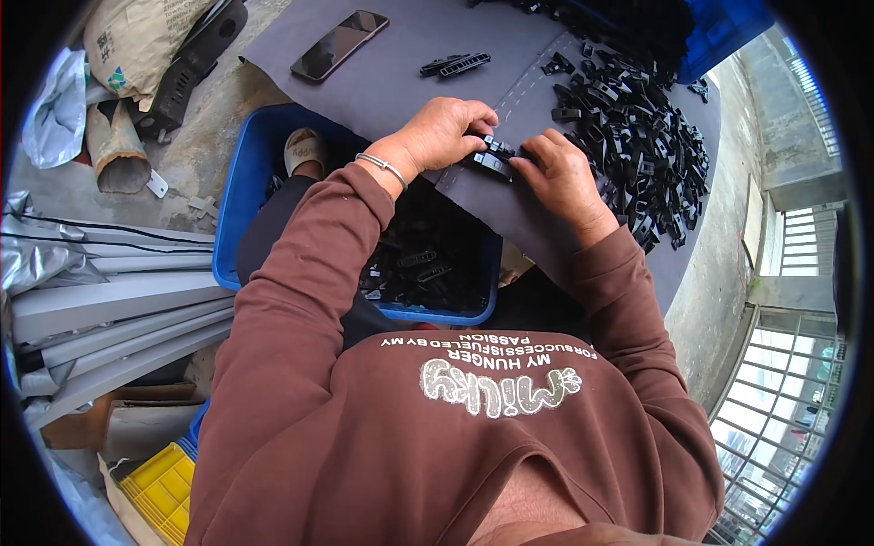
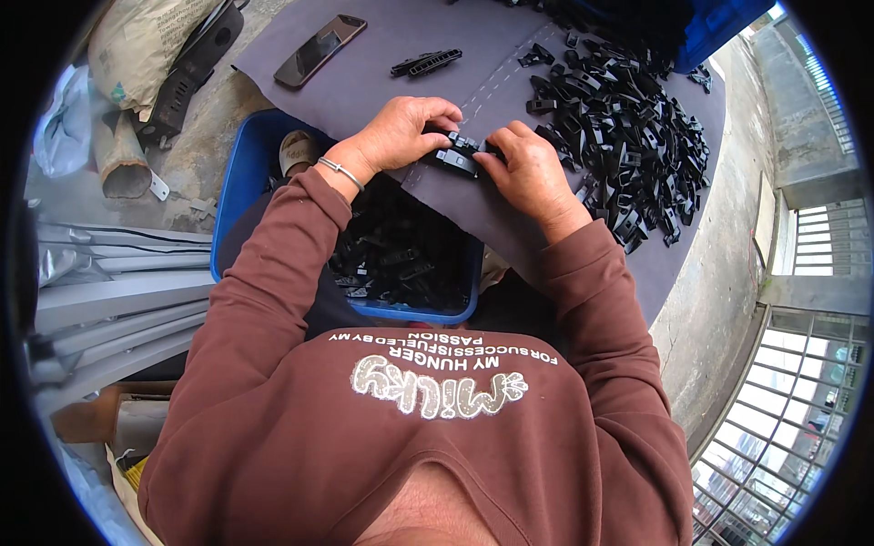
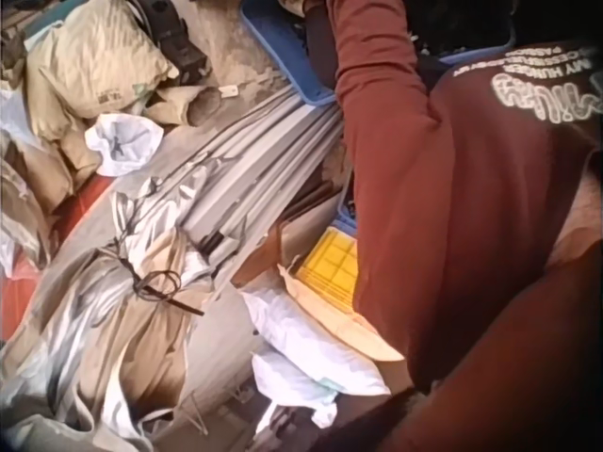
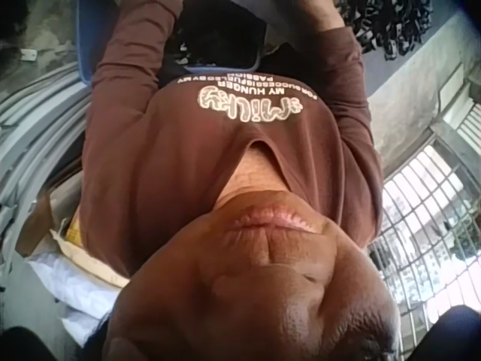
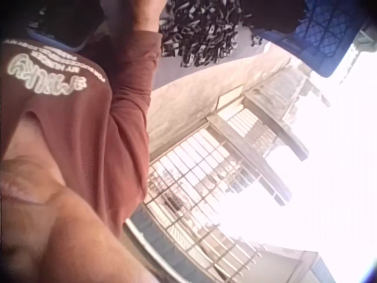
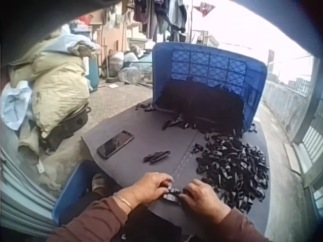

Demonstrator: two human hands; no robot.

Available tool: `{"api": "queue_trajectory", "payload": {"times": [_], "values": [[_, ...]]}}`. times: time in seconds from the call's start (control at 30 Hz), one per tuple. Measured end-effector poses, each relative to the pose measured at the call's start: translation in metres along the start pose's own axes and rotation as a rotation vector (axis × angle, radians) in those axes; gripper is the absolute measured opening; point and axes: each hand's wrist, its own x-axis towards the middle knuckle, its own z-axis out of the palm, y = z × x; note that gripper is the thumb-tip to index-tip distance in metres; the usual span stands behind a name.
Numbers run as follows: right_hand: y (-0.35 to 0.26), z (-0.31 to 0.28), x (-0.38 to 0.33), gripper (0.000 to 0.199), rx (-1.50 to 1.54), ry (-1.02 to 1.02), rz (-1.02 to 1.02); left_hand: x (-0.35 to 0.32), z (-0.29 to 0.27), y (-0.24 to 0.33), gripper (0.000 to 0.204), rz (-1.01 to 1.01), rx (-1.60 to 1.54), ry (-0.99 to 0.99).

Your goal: The person assembles black plastic components together by hand, pours more plastic parts onto the work mat from a crate, and fits additional pieces together by hand.

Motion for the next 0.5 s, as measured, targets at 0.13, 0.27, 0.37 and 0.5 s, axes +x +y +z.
{"api": "queue_trajectory", "payload": {"times": [0.13, 0.27, 0.37, 0.5], "values": [[0.003, 0.012, 0.007, 0.022, -0.016, 0.020, -0.025, 0.001, -0.002, 0.001, 0.034, -0.014, 0.022, -0.047], [0.002, 0.011, 0.016, 0.024, -0.032, -0.026, -0.091, 0.003, -0.009, 0.009, 0.035, -0.072, 0.027, -0.152], [0.002, -0.016, 0.001, 0.025, 0.005, -0.120, -0.039, 0.008, -0.017, 0.013, 0.034, -0.057, 0.191, -0.012], [0.016, -0.032, -0.014, 0.025, -0.443, 0.068, 0.204, 0.017, -0.020, -0.010, 0.033, -0.043, 0.596, 0.423]]}}
